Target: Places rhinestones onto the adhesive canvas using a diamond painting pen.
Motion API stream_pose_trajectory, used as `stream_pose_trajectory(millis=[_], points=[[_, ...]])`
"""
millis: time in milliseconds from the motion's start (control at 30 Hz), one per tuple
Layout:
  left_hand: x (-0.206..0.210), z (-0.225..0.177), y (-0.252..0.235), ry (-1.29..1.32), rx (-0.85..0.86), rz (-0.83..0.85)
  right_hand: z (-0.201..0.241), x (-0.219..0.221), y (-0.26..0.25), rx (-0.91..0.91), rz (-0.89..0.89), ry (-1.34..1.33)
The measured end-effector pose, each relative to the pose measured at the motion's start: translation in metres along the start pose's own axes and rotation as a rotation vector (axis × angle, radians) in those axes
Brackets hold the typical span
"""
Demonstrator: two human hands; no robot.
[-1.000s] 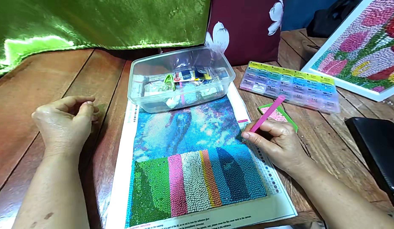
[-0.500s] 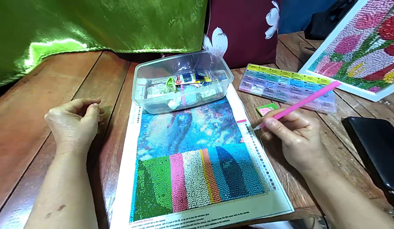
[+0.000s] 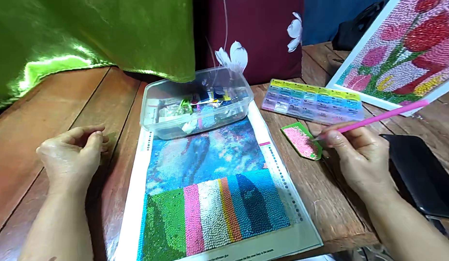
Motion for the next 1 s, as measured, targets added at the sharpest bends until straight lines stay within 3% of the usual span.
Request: stream_pose_trajectory(millis=[133, 367, 500, 1000], points=[[0.004, 0.014, -0.004, 0.021, 0.014, 0.023, 0.002, 0.001, 0.002, -0.036, -0.012, 0.112], [0.005, -0.008, 0.006, 0.082, -0.120, 0.062, 0.002, 0.001, 0.005, -0.064, -0.004, 0.191], [0.005, -0.011, 0.007, 0.069, -0.103, 0.051, 0.001, -0.001, 0.005, -0.039, -0.003, 0.245], [0.004, -0.017, 0.009, 0.084, -0.143, 0.033, -0.003, 0.001, 0.005, -0.031, 0.034, 0.192]])
Point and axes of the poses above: each hand's wrist, its own y-axis away from the middle knuckle, its own x-axis out of the palm, z = x × y, the point moved 7 cm from there along -y, towards the middle knuckle, and after that the axes turned 2 degrees about z, right-handed, at the moved point
